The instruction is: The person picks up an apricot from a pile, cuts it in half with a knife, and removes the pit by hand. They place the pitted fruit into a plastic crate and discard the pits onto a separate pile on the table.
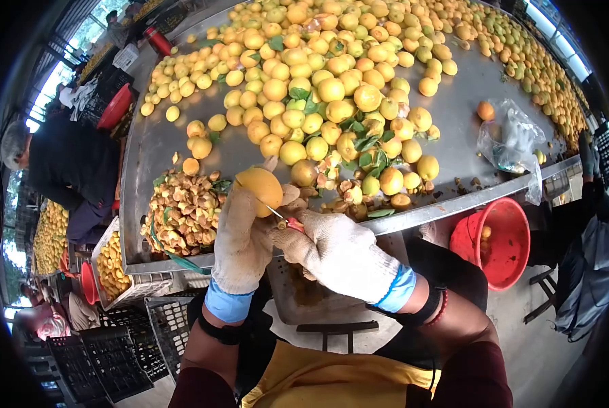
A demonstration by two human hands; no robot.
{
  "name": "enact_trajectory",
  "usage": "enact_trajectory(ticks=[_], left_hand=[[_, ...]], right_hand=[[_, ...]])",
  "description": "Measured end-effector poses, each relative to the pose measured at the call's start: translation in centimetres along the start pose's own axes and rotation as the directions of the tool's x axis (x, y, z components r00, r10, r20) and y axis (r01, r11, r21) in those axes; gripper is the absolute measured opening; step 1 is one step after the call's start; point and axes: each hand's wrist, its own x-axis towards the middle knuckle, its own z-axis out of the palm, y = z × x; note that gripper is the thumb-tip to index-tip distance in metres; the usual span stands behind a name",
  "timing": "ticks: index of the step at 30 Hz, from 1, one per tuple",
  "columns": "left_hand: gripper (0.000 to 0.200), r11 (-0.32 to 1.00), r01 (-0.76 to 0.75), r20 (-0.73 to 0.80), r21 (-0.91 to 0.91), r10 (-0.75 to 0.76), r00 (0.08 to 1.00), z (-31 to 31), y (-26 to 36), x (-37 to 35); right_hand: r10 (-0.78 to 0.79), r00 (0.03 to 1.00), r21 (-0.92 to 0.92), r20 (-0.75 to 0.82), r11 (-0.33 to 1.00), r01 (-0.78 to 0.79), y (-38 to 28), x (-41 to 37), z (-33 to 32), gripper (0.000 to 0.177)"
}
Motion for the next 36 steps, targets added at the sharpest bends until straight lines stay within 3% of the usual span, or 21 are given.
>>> enact_trajectory(ticks=[1, 2, 5, 7, 8, 10, 12, 16, 18, 19, 20, 22, 23, 24, 25, 26, 28, 29, 30, 34, 36], left_hand=[[0.047, 0.990, 0.023, 0.030, -0.142, -0.019, 0.999, -0.2, -0.5, 0.0], [0.047, 0.989, 0.027, 0.028, -0.146, -0.023, 0.999, -0.6, -1.0, 0.0], [0.048, 0.979, 0.051, 0.019, -0.197, -0.048, 0.999, -1.1, -1.4, 0.5], [0.051, 0.967, -0.017, 0.000, 0.254, 0.017, 1.000, -1.3, -1.1, 0.5], [0.051, 0.967, -0.020, -0.001, 0.252, 0.021, 1.000, -1.0, -1.0, 0.5], [0.066, 0.997, 0.016, -0.085, 0.076, -0.010, 0.996, 0.1, -0.8, 0.5], [0.068, 0.997, 0.072, -0.097, -0.032, -0.075, 0.992, -0.2, -1.2, 0.9], [0.069, 0.952, 0.214, -0.008, -0.220, -0.221, 0.975, -2.2, -2.3, 1.7], [0.065, 0.974, 0.177, -0.026, -0.139, -0.182, 0.983, -1.8, -2.0, 1.7], [0.062, 0.990, 0.132, -0.038, -0.056, -0.135, 0.990, -1.4, -1.7, 1.7], [0.062, 0.989, 0.138, -0.035, -0.060, -0.140, 0.990, -1.3, -1.7, 1.6], [0.060, 0.991, 0.009, -0.095, 0.133, 0.003, 0.995, -1.0, -1.9, 1.5], [0.046, 0.988, 0.003, -0.126, 0.153, 0.016, 0.992, -1.0, -2.2, 1.6], [0.047, 0.998, 0.015, -0.071, 0.066, -0.010, 0.997, -0.8, -2.2, 1.5], [0.051, 0.997, 0.058, -0.162, -0.049, -0.065, 0.985, 0.3, -2.2, 1.4], [0.058, 0.984, 0.142, -0.104, -0.110, -0.153, 0.983, 0.2, -2.1, 1.3], [0.066, 0.990, 0.129, -0.064, -0.064, -0.133, 0.989, -1.3, -2.6, 2.0], [0.067, 0.997, 0.061, -0.106, 0.050, -0.055, 0.993, -1.0, -2.6, 2.1], [0.068, 0.990, 0.017, -0.158, 0.142, 0.006, 0.987, -1.8, -2.8, 2.5], [0.066, 0.969, -0.003, -0.112, 0.247, 0.032, 0.993, -2.0, -2.4, 2.0], [0.052, 0.850, -0.109, -0.024, 0.516, 0.142, 0.990, -3.1, -2.7, 2.1]], right_hand=[[-0.100, 0.990, -0.129, -0.095, 0.988, 0.088, 0.7, 0.3, 0.3, 0.051], [-0.213, 0.961, -0.265, -0.174, 0.950, 0.163, 1.4, 0.7, 0.5, 0.052], [-0.244, 0.953, -0.216, -0.180, 0.955, 0.203, 2.1, 1.4, 0.7, 0.051], [-0.254, 0.953, -0.178, -0.166, 0.958, 0.224, 1.9, 1.2, 0.5, 0.050], [-0.176, 0.977, -0.110, -0.120, 0.980, 0.163, 1.0, 0.7, 0.1, 0.049], [-0.099, 0.993, -0.046, -0.068, 0.994, 0.096, 0.7, 0.5, -0.1, 0.048], [-0.226, 0.961, -0.298, -0.161, 0.939, 0.171, 1.2, 0.4, 0.0, 0.048], [-0.378, 0.901, -0.460, -0.215, 0.853, 0.248, 2.7, 1.5, 0.3, 0.049], [-0.304, 0.933, -0.356, -0.192, 0.908, 0.222, 2.6, 1.4, 0.1, 0.050], [-0.145, 0.982, -0.287, -0.121, 0.952, 0.105, 2.1, 1.1, -0.5, 0.049], [-0.139, 0.982, -0.288, -0.124, 0.953, 0.099, 1.3, 0.9, -0.9, 0.049], [0.017, 1.000, 0.045, -0.008, 0.999, -0.016, 0.1, 0.5, -1.3, 0.048], [-0.108, 0.989, -0.077, -0.099, 0.992, 0.101, 0.8, 0.8, -0.8, 0.045], [-0.071, 0.994, -0.161, -0.081, 0.985, 0.057, 1.2, 0.8, -0.8, 0.044], [-0.255, 0.959, -0.304, -0.125, 0.930, 0.207, 1.4, 0.9, -1.0, 0.043], [-0.204, 0.972, -0.317, -0.113, 0.935, 0.160, 1.1, 0.8, -1.3, 0.045], [-0.287, 0.940, -0.292, -0.186, 0.929, 0.226, 2.6, 1.5, -0.8, 0.047], [-0.301, 0.935, -0.283, -0.186, 0.928, 0.243, 2.6, 1.4, -1.0, 0.048], [-0.292, 0.943, -0.263, -0.161, 0.934, 0.244, 2.6, 1.5, -1.2, 0.050], [-0.175, 0.982, -0.214, -0.078, 0.964, 0.155, 1.9, 1.3, -1.6, 0.052], [-0.181, 0.983, -0.190, -0.036, 0.967, 0.171, 1.6, 1.3, -1.7, 0.052]])
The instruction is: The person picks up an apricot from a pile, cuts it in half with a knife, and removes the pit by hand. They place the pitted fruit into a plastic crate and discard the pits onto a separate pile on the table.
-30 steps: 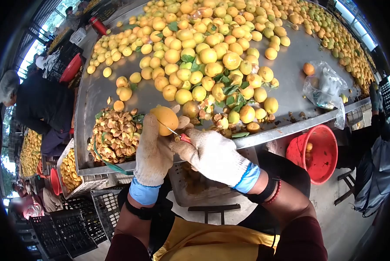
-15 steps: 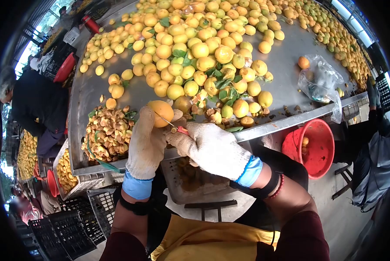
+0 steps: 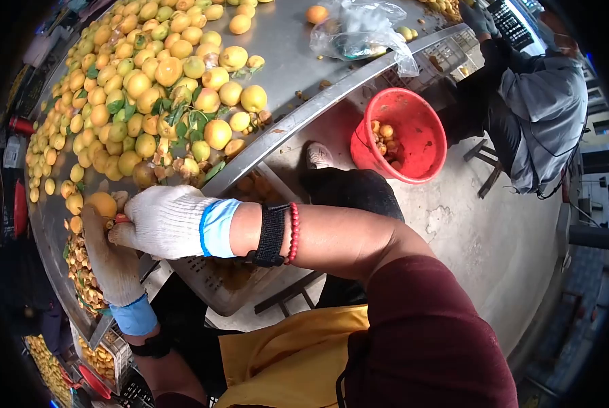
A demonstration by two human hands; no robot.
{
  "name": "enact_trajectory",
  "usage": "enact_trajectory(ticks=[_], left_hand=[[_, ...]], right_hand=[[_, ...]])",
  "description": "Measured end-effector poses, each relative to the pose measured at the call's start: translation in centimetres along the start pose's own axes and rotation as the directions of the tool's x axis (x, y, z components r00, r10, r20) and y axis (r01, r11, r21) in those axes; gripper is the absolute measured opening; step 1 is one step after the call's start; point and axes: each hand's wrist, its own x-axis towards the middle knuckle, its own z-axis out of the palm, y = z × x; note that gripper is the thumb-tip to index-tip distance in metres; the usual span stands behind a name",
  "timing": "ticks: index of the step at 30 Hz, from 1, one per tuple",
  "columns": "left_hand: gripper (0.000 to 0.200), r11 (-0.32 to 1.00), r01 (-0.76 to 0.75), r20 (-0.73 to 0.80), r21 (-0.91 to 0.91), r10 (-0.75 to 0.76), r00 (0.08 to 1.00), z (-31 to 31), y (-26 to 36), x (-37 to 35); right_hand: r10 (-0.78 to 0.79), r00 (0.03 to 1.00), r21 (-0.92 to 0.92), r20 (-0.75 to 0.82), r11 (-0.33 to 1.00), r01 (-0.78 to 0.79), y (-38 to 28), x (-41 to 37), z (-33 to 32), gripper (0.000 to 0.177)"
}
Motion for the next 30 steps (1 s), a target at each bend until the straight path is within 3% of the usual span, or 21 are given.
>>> enact_trajectory(ticks=[2, 3, 4, 5, 6, 7, 8, 9, 10, 12, 16, 18, 19, 21, 22, 24, 25, 27, 28, 30], left_hand=[[0.043, 0.885, 0.188, 0.077, -0.425, -0.171, 0.982, -0.4, 0.3, 0.2], [0.048, 0.951, 0.117, -0.083, -0.285, -0.146, 0.986, -1.1, -1.1, 0.3], [0.048, 0.974, 0.075, -0.061, -0.213, -0.090, 0.994, 0.5, 0.4, 0.2], [0.051, 0.968, -0.153, -0.012, 0.200, 0.158, 0.987, 0.0, -0.3, 0.2], [0.050, 0.387, -0.511, 0.272, 0.767, 0.525, 0.806, -0.7, -0.3, 0.0], [0.038, 0.490, -0.428, 0.243, 0.760, 0.396, 0.885, 0.2, 1.2, 0.1], [0.035, 0.881, -0.176, -0.035, 0.440, 0.213, 0.976, 1.3, 0.8, -0.6], [0.026, 1.000, 0.008, -0.058, -0.007, -0.008, 0.998, 1.3, 0.5, -0.6], [0.036, 0.911, 0.186, -0.108, -0.368, -0.240, 0.965, 2.3, 1.2, -0.4], [0.045, 0.916, 0.251, -0.118, -0.314, -0.299, 0.947, 2.4, 2.0, -0.8], [0.043, 0.918, 0.199, -0.149, -0.344, -0.263, 0.953, 2.4, 2.1, -0.9], [0.045, 0.931, 0.277, -0.133, -0.236, -0.314, 0.940, 1.9, 2.5, -1.2], [0.045, 0.933, 0.270, -0.136, -0.237, -0.307, 0.942, 1.6, 2.6, -1.3], [0.047, 0.986, 0.165, -0.070, -0.025, -0.167, 0.984, 1.1, 2.7, -1.6], [0.047, 0.987, 0.158, -0.071, -0.031, -0.160, 0.985, 1.0, 2.3, -1.7], [0.047, 0.992, 0.116, -0.101, -0.043, -0.120, 0.988, 0.8, 1.0, -1.5], [0.047, 0.993, 0.109, -0.102, -0.045, -0.113, 0.988, 1.0, 0.5, -1.5], [0.048, 0.953, 0.102, -0.149, -0.286, -0.150, 0.977, 1.5, -0.4, -1.5], [0.048, 0.952, 0.103, -0.149, -0.287, -0.150, 0.977, 1.3, -0.9, -1.6], [0.049, 0.966, 0.035, -0.142, 0.255, 0.002, 0.990, 0.6, -1.4, -1.7]], right_hand=[[-0.025, 0.994, -0.056, -0.107, 0.998, 0.019, 0.4, 0.1, 0.7, 0.047], [-0.084, 0.972, -0.133, -0.221, 0.990, 0.055, 0.7, 0.0, 1.1, 0.043], [-0.169, 0.932, -0.202, -0.319, 0.973, 0.107, 0.7, 0.1, 1.5, 0.038], [-0.168, 0.939, -0.215, -0.301, 0.971, 0.105, 0.3, 0.2, 1.4, 0.038], [-0.175, 0.944, -0.236, -0.279, 0.966, 0.109, 0.0, 0.4, 1.2, 0.038], [-0.177, 0.946, -0.251, -0.272, 0.962, 0.107, -0.2, 0.5, 1.4, 0.037], [-0.159, 0.947, -0.271, -0.279, 0.959, 0.081, -0.1, 0.3, 1.8, 0.037], [-0.242, 0.920, -0.348, -0.310, 0.929, 0.127, 0.7, 0.4, 2.4, 0.037], [-0.316, 0.884, -0.422, -0.344, 0.893, 0.155, 1.4, 0.6, 3.0, 0.037], [-0.271, 0.917, -0.417, -0.292, 0.899, 0.133, 1.7, 0.8, 3.1, 0.039], [-0.215, 0.932, -0.288, -0.292, 0.949, 0.128, 1.1, 0.6, 3.4, 0.041], [-0.091, 0.975, -0.123, -0.204, 0.990, 0.067, 0.5, 0.6, 3.2, 0.042], [-0.099, 0.974, -0.127, -0.203, 0.989, 0.074, 0.2, 0.5, 3.2, 0.042], [-0.013, 0.990, 0.044, -0.139, 0.999, 0.019, -0.4, 0.2, 3.2, 0.045], [-0.017, 0.990, 0.035, -0.139, 0.999, 0.023, 0.0, 0.2, 3.4, 0.045], [-0.034, 0.997, 0.223, -0.071, 0.974, 0.049, 1.1, 0.5, 4.0, 0.049], [0.044, 0.999, 0.275, -0.013, 0.961, -0.038, 0.3, 0.2, 3.6, 0.051], [0.035, 0.999, 0.291, -0.014, 0.956, -0.029, 0.1, 0.2, 3.4, 0.051], [0.030, 0.999, 0.311, -0.015, 0.950, -0.024, 0.1, 0.1, 3.4, 0.050], [0.063, 0.998, 0.233, 0.007, 0.970, -0.063, -0.6, 0.3, 2.4, 0.050]])
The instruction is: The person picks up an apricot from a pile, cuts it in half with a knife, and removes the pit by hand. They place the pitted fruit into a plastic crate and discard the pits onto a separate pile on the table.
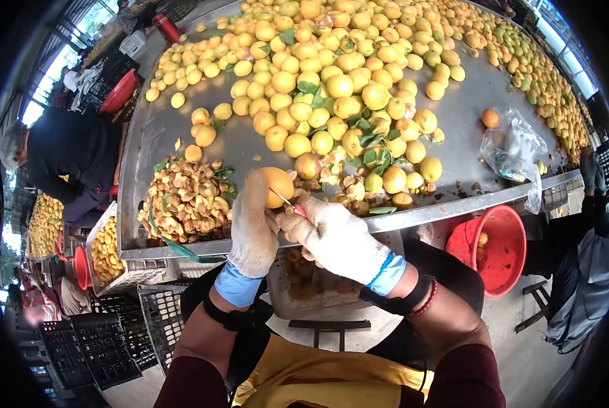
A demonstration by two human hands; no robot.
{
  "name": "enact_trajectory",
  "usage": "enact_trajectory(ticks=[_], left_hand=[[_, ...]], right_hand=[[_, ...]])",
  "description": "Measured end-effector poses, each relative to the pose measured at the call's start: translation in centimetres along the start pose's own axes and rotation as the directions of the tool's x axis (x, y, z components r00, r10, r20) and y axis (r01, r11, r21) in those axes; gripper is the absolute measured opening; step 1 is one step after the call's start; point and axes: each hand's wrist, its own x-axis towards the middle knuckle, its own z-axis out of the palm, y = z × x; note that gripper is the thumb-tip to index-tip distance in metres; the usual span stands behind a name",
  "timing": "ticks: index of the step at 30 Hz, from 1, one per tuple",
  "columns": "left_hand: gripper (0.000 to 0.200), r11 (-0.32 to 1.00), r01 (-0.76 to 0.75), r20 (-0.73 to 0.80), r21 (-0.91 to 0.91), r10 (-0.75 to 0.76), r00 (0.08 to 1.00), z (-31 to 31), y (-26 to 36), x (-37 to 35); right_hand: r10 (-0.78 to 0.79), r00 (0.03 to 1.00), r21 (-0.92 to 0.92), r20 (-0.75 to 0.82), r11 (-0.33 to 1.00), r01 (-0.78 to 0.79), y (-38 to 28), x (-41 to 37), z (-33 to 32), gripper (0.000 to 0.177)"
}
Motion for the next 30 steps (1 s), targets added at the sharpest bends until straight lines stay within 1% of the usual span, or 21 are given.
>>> enact_trajectory(ticks=[1, 2, 3, 4, 6, 8, 9, 10, 12, 13, 15, 17, 19, 20, 21, 22, 24, 25, 27, 29, 30], left_hand=[[0.049, 1.000, 0.000, 0.000, 0.000, 0.000, 1.000, 0.2, 0.0, 0.1], [0.047, 0.990, 0.037, -0.030, -0.135, -0.042, 0.999, 0.6, 0.1, 0.3], [0.047, 0.960, 0.069, -0.055, -0.271, -0.087, 0.995, 0.8, 0.2, 0.5], [0.047, 0.959, 0.072, -0.057, -0.273, -0.091, 0.994, 0.5, 1.0, 0.6], [0.048, 0.802, 0.293, 0.210, -0.520, -0.213, 0.954, -0.8, 2.9, 1.1], [0.048, 0.787, 0.286, 0.238, -0.546, -0.182, 0.954, -0.9, 2.6, 1.5], [0.048, 0.771, 0.281, 0.268, -0.571, -0.148, 0.952, -0.9, 2.5, 1.5], [0.048, 0.771, 0.284, 0.270, -0.570, -0.151, 0.951, -1.1, 2.8, 1.4], [0.048, 0.874, 0.290, 0.257, -0.390, -0.199, 0.946, -1.6, 3.9, 1.3], [0.048, 0.874, 0.292, 0.258, -0.389, -0.201, 0.945, -1.4, 3.9, 1.3], [0.048, 0.689, 0.284, 0.245, -0.666, -0.158, 0.957, -0.7, 3.8, 1.3], [0.047, 0.636, 0.287, 0.254, -0.716, -0.145, 0.956, -0.6, 3.8, 1.2], [0.047, 0.580, 0.291, 0.267, -0.761, -0.128, 0.955, -0.6, 3.5, 1.3], [0.047, 0.806, 0.209, 0.205, -0.554, -0.111, 0.972, -0.5, 2.8, 1.4], [0.048, 0.950, 0.119, 0.150, -0.288, -0.078, 0.986, -0.5, 2.3, 1.4], [0.048, 0.950, 0.122, 0.149, -0.287, -0.081, 0.985, -0.8, 2.4, 1.6], [0.051, 0.802, 0.315, 0.291, -0.507, -0.185, 0.939, -1.7, 3.1, 2.0], [0.051, 0.801, 0.317, 0.292, -0.508, -0.186, 0.938, -1.5, 3.2, 1.9], [0.055, 0.679, 0.296, 0.258, -0.672, -0.160, 0.953, -1.0, 3.4, 1.7], [0.056, 0.627, 0.301, 0.256, -0.718, -0.164, 0.953, 0.1, 2.6, 1.7], [0.057, 0.573, 0.304, 0.255, -0.761, -0.167, 0.953, 0.4, 2.3, 1.6]], right_hand=[[0.038, 0.999, -0.081, 0.010, 0.996, -0.037, -0.3, 0.1, -0.3, 0.049], [0.040, 0.999, -0.081, 0.010, 0.996, -0.039, 0.1, 0.1, -0.3, 0.049], [-0.130, 0.990, -0.305, -0.059, 0.946, 0.106, 0.7, 0.1, -0.1, 0.044], [-0.306, 0.949, -0.520, -0.083, 0.825, 0.220, 1.0, 0.0, 0.0, 0.041], [-0.250, 0.964, -0.442, -0.090, 0.877, 0.187, 0.7, -0.1, -0.2, 0.040], [-0.192, 0.977, -0.360, -0.095, 0.921, 0.146, -0.7, -0.3, -0.8, 0.040], [0.037, 0.999, -0.185, -0.039, 0.982, -0.044, -2.2, -0.4, -1.6, 0.039], [0.252, 0.966, -0.020, 0.056, 0.968, -0.251, -2.9, -0.5, -2.1, 0.038], [0.246, 0.968, 0.003, 0.052, 0.969, -0.246, -2.5, -0.8, -2.0, 0.037], [0.236, 0.972, -0.044, 0.009, 0.971, -0.236, -2.4, -0.9, -1.7, 0.036], [0.226, 0.974, -0.095, -0.029, 0.969, -0.228, -2.2, -0.8, -1.5, 0.036], [0.174, 0.985, -0.139, 0.003, 0.975, -0.172, -1.9, -0.5, -1.4, 0.050], [0.142, 0.990, -0.183, -0.026, 0.972, -0.144, -1.8, -0.3, -1.0, 0.051], [0.110, 0.992, -0.228, -0.056, 0.966, -0.120, -1.8, -0.3, -0.9, 0.051], [0.112, 0.992, -0.227, -0.055, 0.966, -0.122, -2.0, -0.3, -1.0, 0.051], [0.183, 0.983, -0.155, -0.019, 0.971, -0.184, -2.5, -0.4, -1.2, 0.051], [0.251, 0.968, -0.084, 0.020, 0.965, -0.248, -2.7, -0.3, -1.2, 0.051], [0.240, 0.971, -0.135, 0.013, 0.962, -0.236, -2.7, -0.3, -1.2, 0.051], [0.229, 0.973, -0.188, 0.007, 0.956, -0.223, -2.3, -0.1, -1.0, 0.052], [-0.046, 0.993, -0.441, -0.111, 0.897, -0.008, -0.8, 0.3, -0.4, 0.052], [-0.045, 0.993, -0.442, -0.110, 0.897, -0.008, -0.4, 0.3, -0.2, 0.052]])
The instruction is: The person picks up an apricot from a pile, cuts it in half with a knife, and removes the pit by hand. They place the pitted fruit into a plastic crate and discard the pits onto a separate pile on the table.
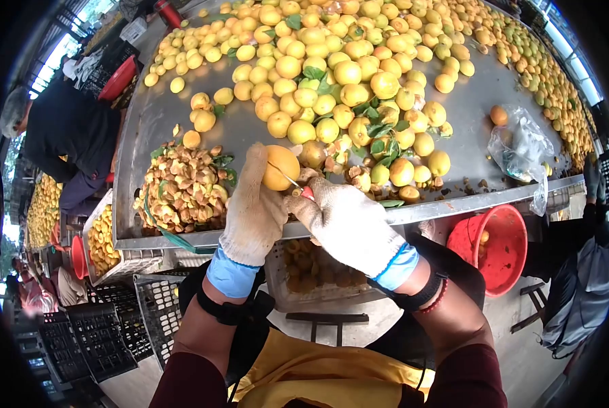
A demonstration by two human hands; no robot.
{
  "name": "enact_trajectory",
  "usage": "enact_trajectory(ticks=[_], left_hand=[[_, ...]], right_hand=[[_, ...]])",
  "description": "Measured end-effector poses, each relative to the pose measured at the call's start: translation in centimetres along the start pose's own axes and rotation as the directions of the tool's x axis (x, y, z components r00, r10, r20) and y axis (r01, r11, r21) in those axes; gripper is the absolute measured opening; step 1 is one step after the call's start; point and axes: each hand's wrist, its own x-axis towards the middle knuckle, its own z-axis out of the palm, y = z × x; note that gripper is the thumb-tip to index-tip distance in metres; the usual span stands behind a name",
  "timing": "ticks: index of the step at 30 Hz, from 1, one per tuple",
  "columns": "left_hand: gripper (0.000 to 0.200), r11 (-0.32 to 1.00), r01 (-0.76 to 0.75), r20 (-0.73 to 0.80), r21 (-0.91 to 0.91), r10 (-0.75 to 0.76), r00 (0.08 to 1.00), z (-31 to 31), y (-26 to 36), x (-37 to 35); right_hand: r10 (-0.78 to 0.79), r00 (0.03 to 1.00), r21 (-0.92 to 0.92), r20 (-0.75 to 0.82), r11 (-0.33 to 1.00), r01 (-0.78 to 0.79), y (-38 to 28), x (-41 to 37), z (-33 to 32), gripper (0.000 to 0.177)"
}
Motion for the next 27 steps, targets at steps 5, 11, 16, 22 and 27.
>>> enact_trajectory(ticks=[5, 11, 16, 22, 27], left_hand=[[0.060, 0.988, 0.057, -0.014, 0.142, -0.056, 0.998, -0.2, 0.5, -0.3], [0.065, 0.782, -0.320, 0.094, 0.535, 0.321, 0.943, -0.9, -1.0, -0.5], [0.067, 0.753, -0.263, 0.130, 0.603, 0.233, 0.964, -1.4, -0.9, -0.8], [0.060, 0.749, -0.294, 0.171, 0.594, 0.239, 0.956, -1.8, 1.0, -0.3], [0.051, 0.814, -0.223, 0.077, 0.537, 0.216, 0.973, -3.0, 2.7, -0.3]], right_hand=[[0.136, 0.976, 0.193, 0.171, 0.967, -0.169, -0.4, 0.0, -0.5, 0.048], [0.175, 0.901, 0.583, 0.398, 0.710, -0.395, -0.3, 0.1, -0.2, 0.032], [0.090, 0.936, 0.704, 0.340, 0.635, -0.317, 1.0, -0.3, 1.1, 0.030], [0.174, 0.914, 0.752, 0.367, 0.522, -0.402, 0.5, -0.8, -1.2, 0.030], [0.187, 0.981, 0.623, 0.049, 0.762, -0.176, 0.9, -1.0, -6.1, 0.028]])
